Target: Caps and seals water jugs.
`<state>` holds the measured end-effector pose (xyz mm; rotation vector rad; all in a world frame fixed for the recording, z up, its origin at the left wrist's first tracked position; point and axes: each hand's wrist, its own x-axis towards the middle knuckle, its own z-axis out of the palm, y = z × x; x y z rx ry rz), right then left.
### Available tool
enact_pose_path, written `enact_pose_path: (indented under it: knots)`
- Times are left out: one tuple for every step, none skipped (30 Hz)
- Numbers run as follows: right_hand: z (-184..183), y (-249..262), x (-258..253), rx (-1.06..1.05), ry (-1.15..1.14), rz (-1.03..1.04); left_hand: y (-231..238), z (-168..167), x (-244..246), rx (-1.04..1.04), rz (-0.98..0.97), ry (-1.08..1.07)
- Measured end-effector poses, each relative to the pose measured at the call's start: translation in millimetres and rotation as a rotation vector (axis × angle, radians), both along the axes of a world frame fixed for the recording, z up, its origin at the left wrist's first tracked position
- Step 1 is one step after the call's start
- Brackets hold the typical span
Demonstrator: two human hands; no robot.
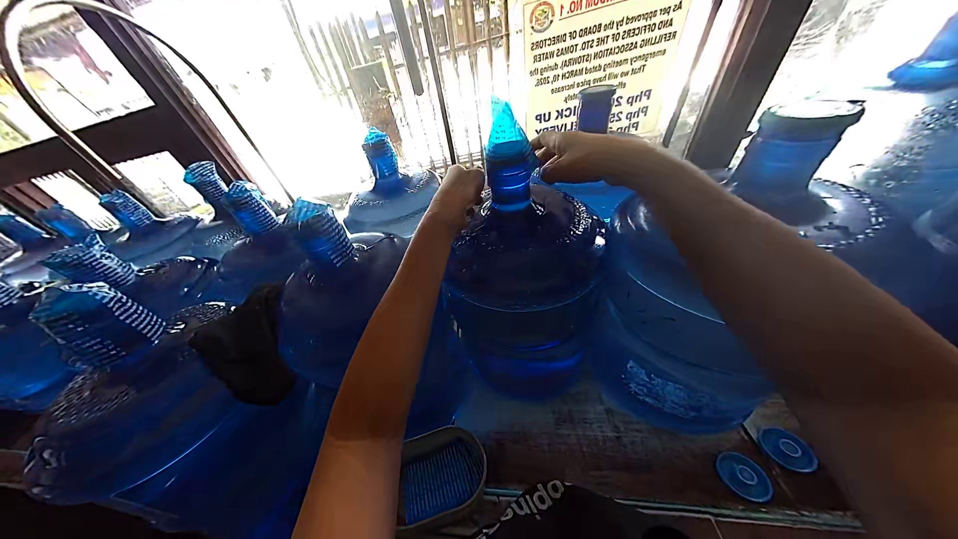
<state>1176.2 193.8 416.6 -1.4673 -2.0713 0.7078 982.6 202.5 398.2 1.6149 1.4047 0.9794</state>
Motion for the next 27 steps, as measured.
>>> enact_pose_path:
  knots:
    - [3, -4, 0, -0.008, 0.027, 0.042, -6, 1, 0, 0.051, 0.013, -0.031]
    - [6, -7, -2, 0.004, 0.067, 0.07, -10, 2, -1, 0.113, 0.006, -0.06]
    - [7, -9, -7, 0.032, 0.109, 0.077, -15, 3, -1, 0.179, -0.012, -0.087]
    - [7, -11, -16, 0.07, 0.149, 0.052, -20, 3, 0, 0.243, -0.033, -0.108]
    - [5, -12, -26, 0.115, 0.177, 0.004, -23, 3, 1, 0.301, -0.07, -0.11]
    - [1, -12, -36, 0.163, 0.199, -0.054, -25, 3, 3, 0.341, -0.108, -0.095]
    - [-7, -10, -44, 0.221, 0.217, -0.109, -26, 3, 5, 0.35, -0.14, -0.074]
    - [-14, -7, -50, 0.278, 0.234, -0.161, -26, 2, 7, 0.35, -0.149, -0.044]
    - [-21, -5, -53, 0.315, 0.227, -0.205, -25, 1, 9, 0.343, -0.147, -0.001]
    - [-28, -5, -54, 0.327, 0.213, -0.249, -25, -1, 11, 0.326, -0.135, 0.046]
    - [-35, -4, -55, 0.329, 0.205, -0.288, -25, -2, 12, 0.31, -0.127, 0.095]
    - [-42, -4, -57, 0.318, 0.204, -0.319, -26, -4, 11, 0.286, -0.135, 0.134]
    - [-48, -5, -59, 0.308, 0.201, -0.34, -27, -6, 10, 0.275, -0.138, 0.173]
    - [-51, -8, -61, 0.301, 0.182, -0.356, -26, -9, 9, 0.279, -0.134, 0.216]
    - [-53, -11, -63, 0.291, 0.147, -0.372, -26, -13, 9, 0.286, -0.127, 0.256]
    - [-54, -14, -64, 0.285, 0.103, -0.386, -26, -17, 8, 0.294, -0.119, 0.293]
    - [-54, -17, -65, 0.281, 0.057, -0.399, -29, -20, 8, 0.306, -0.104, 0.331]
    - [-54, -19, -65, 0.276, 0.021, -0.406, -32, -21, 9, 0.317, -0.083, 0.37]
    - [-53, -19, -63, 0.263, 0.0, -0.394, -37, -22, 10, 0.326, -0.056, 0.418]
    - [-53, -15, -59, 0.25, 0.004, -0.354, -40, -23, 12, 0.333, -0.032, 0.466]
    - [-56, -6, -52, 0.237, 0.035, -0.294, -44, -23, 14, 0.336, -0.01, 0.508]
    - [-60, 5, -45, 0.224, 0.085, -0.22, -47, -24, 16, 0.338, 0.01, 0.542]
    - [-62, 13, -39, 0.209, 0.131, -0.151, -48, -24, 18, 0.332, 0.021, 0.559]
    - [-60, 15, -37, 0.194, 0.178, -0.092, -48, -23, 20, 0.327, 0.027, 0.564]
    - [-55, 10, -37, 0.175, 0.221, -0.044, -47, -23, 21, 0.324, 0.023, 0.563]
    - [-50, 4, -38, 0.149, 0.243, -0.019, -47, -23, 21, 0.321, 0.009, 0.56]
    - [-49, 1, -39, 0.146, 0.246, -0.012, -48, -21, 19, 0.316, -0.01, 0.571]
